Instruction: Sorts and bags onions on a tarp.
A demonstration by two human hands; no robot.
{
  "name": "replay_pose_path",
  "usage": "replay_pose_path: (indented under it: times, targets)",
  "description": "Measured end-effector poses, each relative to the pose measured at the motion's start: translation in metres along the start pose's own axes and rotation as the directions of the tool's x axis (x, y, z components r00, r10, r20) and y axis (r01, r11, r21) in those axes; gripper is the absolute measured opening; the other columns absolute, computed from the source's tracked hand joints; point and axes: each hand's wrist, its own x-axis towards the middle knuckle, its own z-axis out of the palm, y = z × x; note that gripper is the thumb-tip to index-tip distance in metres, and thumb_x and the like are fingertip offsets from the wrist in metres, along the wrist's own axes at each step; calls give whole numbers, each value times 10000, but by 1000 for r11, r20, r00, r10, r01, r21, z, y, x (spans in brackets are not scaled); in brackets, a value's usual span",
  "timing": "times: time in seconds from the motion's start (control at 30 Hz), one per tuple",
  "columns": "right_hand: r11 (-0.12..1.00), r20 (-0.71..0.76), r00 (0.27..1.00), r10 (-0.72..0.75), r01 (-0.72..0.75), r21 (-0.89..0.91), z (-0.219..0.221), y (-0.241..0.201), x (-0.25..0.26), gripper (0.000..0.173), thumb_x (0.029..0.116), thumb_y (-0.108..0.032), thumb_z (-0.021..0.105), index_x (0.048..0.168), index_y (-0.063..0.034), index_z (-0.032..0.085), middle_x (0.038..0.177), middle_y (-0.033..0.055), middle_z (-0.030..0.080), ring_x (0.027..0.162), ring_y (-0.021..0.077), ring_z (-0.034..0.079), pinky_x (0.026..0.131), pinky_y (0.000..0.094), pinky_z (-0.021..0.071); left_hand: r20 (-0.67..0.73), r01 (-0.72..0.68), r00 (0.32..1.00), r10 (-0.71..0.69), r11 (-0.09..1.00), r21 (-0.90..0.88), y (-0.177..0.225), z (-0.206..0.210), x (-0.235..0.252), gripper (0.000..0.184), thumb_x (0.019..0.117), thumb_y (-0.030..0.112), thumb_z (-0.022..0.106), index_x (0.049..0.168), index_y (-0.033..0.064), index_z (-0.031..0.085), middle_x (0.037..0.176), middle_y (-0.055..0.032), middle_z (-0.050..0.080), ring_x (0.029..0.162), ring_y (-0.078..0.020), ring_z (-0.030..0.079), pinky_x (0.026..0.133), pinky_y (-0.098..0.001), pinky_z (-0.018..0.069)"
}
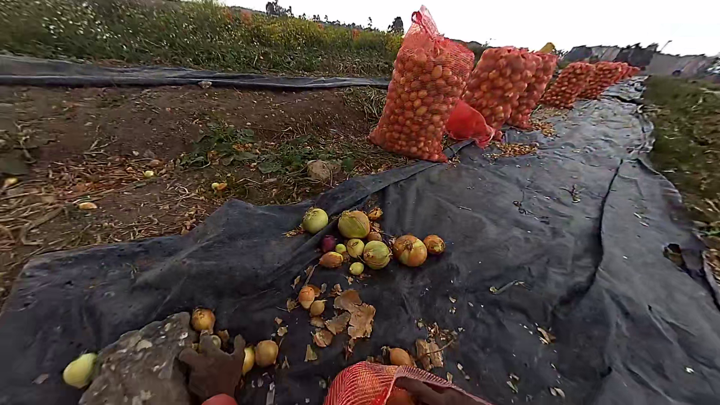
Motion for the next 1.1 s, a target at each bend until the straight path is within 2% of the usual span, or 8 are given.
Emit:
replay_pose_path:
  times: [0.17,0.37,0.63,0.73,0.83,0.97,1.03,1.1]
  targets:
    - [991,55,991,-125,123,51,4,28,0,890,860,54,676,1627,-138,268,1366,271,609,1178,458,646,999,628,499,258,118,962,-88,988,-102,30,-65,-21,797,923,490,711,1484,-20,464,1526,-384,338,1267,-522,546,1011,-567,503]
    - [988,60,988,-139,135,69,7,33,-1,902,845,64,675,1626,-141,274,1363,274,606,1170,463,644,991,627,503,637,-118,767,80,993,17,60,-82,-68,1243,709,773,746,1606,52,275,1592,-286,333,1192,-417,639,954,-512,562]
    - [979,29,989,-147,141,147,-12,37,3,857,911,-64,719,1629,-137,258,1375,284,587,1189,453,635,1011,601,502,685,-236,696,213,970,-62,165,-63,-39,1025,835,544,791,1586,35,315,1625,-302,233,1280,-446,568,1011,-505,529]
    - [992,-37,996,-80,83,94,-38,37,-2,914,875,-65,780,1630,-151,272,1566,274,407,1393,463,476,1114,605,422,751,-459,567,339,887,-53,231,-98,-29,1036,833,631,751,1571,29,345,1666,-296,125,1455,-517,318,1097,-635,391]
    - [963,91,969,-229,212,169,-57,68,-1,904,870,-59,784,1625,-199,306,1565,244,428,1365,445,512,1079,624,446,571,-529,358,739,664,-528,277,-163,-61,599,942,532,664,1312,61,666,1496,-258,460,1361,-420,481,1102,-587,415]
    - [647,46,855,-517,355,675,-106,127,1,822,878,-672,617,1459,-98,521,1231,94,723,1104,207,707,956,389,576,634,-648,-31,773,468,-602,328,-181,-77,451,1013,392,588,1307,58,663,1449,-202,530,1334,-355,521,1099,-522,430]
    - [627,-223,940,-260,340,701,-120,160,9,576,965,-467,605,1408,-101,569,1123,111,744,1030,248,733,921,421,605,755,-708,62,653,561,-428,351,-147,-65,540,1019,388,597,1412,19,563,1484,-246,467,1359,-395,487,1118,-521,425]
    - [870,-495,851,175,102,483,-112,199,35,438,991,-126,619,1421,-79,549,1213,146,674,1086,268,668,920,445,553,787,-665,236,571,685,-298,367,-106,-56,667,995,392,640,1498,-2,449,1538,-292,379,1388,-442,449,1122,-543,421]
